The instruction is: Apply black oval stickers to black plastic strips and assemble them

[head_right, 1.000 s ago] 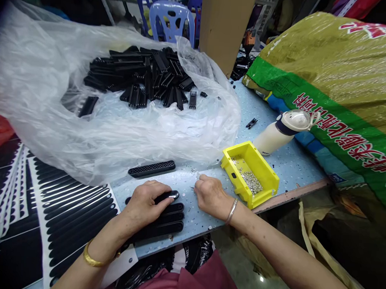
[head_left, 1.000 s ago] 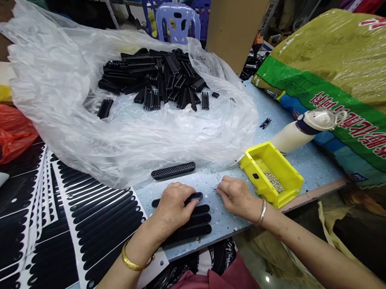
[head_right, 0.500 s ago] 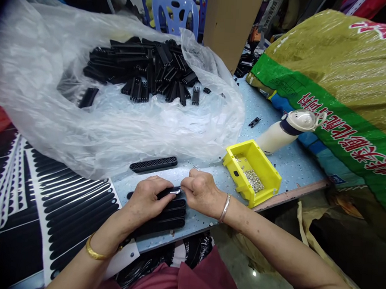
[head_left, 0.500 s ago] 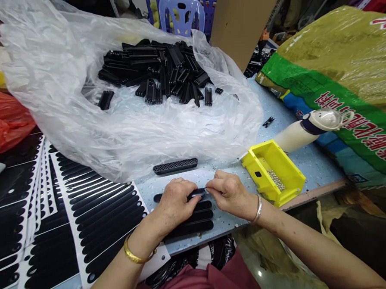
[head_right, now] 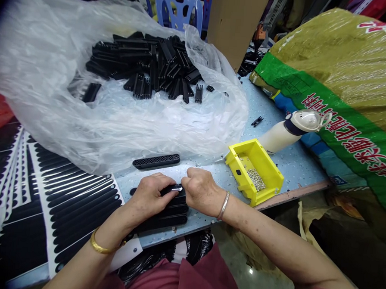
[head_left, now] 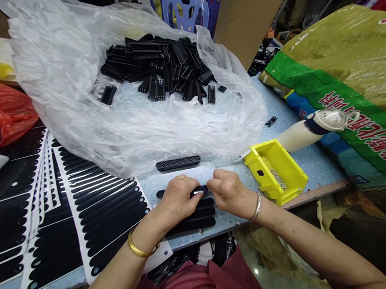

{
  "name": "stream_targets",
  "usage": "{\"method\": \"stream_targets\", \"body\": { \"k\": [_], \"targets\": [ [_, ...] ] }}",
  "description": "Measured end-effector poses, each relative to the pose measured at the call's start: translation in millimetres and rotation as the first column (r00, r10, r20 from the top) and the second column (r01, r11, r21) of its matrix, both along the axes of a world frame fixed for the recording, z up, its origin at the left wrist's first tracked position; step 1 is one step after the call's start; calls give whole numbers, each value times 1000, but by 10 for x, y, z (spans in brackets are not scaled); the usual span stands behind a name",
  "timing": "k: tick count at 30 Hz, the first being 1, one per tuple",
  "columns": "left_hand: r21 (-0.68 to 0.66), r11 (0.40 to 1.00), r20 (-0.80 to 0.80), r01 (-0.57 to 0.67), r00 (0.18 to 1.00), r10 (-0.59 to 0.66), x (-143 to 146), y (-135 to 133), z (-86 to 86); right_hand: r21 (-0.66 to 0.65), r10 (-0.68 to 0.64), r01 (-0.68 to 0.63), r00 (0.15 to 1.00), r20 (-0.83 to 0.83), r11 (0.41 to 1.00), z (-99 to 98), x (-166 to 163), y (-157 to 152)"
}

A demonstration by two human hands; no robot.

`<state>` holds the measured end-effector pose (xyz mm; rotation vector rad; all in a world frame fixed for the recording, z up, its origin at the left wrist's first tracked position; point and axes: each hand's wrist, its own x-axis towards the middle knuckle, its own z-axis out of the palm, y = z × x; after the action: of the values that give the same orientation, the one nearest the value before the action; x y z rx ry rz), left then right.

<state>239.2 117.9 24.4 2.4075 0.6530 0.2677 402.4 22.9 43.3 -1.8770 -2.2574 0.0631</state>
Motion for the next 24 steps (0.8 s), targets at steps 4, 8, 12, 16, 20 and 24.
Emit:
{"method": "stream_targets", "body": {
  "k": [4,8,12,16,20,24],
  "targets": [
    [5,1000,11,9,1000,-9,-4,5,-17,-40,67,-63,990,125,997,73,-87,10],
    [6,1000,6,13,1000,-13,3,11,-10,-153,137,-108,971,196,982,195,-208,39],
    [-7,1000,8,18,1000,-18,14,17,3,-287,192,-132,963,190,949,324,-261,172],
    [-30,999,4,21,1000,-21,16,27,-3,-406,141,-86,984,107,910,388,-168,418],
    [-44,999,-2,9,1000,-9,13,35,8,-517,-18,-38,994,-103,855,340,-4,606],
    [-37,999,-2,11,1000,-11,13,35,31,-566,-104,-104,941,-323,818,257,97,624]
  ]
}}
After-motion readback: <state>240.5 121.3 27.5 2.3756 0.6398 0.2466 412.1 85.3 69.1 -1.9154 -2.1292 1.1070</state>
